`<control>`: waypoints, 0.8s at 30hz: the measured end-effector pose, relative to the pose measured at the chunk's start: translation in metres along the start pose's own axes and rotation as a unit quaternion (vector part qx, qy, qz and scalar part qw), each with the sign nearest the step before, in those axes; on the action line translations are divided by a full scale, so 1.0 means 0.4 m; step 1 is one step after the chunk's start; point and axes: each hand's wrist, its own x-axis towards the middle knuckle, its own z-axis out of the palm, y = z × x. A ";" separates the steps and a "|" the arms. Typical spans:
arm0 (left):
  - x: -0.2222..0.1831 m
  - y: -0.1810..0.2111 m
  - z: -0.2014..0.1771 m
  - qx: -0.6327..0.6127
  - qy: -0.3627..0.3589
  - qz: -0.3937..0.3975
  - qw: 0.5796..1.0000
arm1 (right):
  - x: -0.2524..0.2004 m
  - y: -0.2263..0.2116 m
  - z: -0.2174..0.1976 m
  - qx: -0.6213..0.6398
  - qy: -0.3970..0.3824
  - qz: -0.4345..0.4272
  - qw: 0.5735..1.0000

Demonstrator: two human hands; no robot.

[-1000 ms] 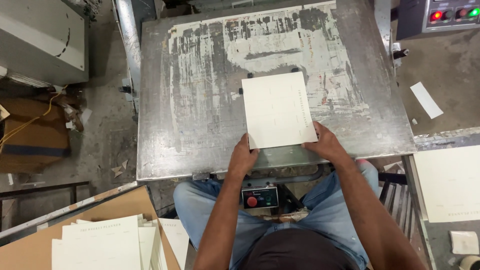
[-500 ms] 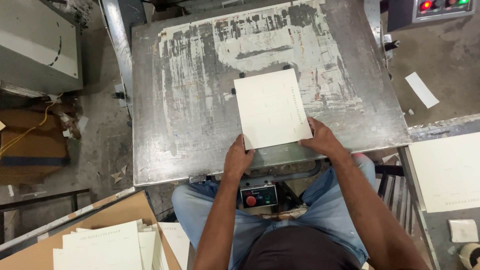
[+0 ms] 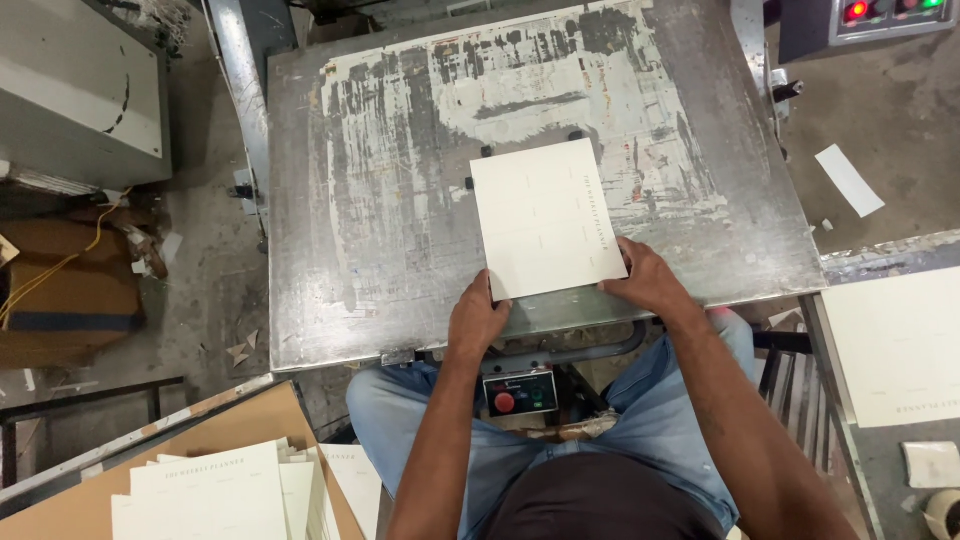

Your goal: Manually aligning and feeding paper sheets into an industrial printing or binding machine.

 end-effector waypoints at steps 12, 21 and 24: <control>-0.006 -0.008 0.011 0.052 0.008 -0.015 0.999 | -0.001 -0.014 0.002 -0.040 -0.005 0.031 0.999; -0.005 -0.030 0.033 0.079 0.034 0.022 0.996 | -0.005 0.000 0.009 -0.051 0.017 0.003 0.999; -0.010 -0.019 0.023 0.083 0.032 0.017 0.996 | -0.005 -0.007 0.008 -0.053 0.019 0.008 0.998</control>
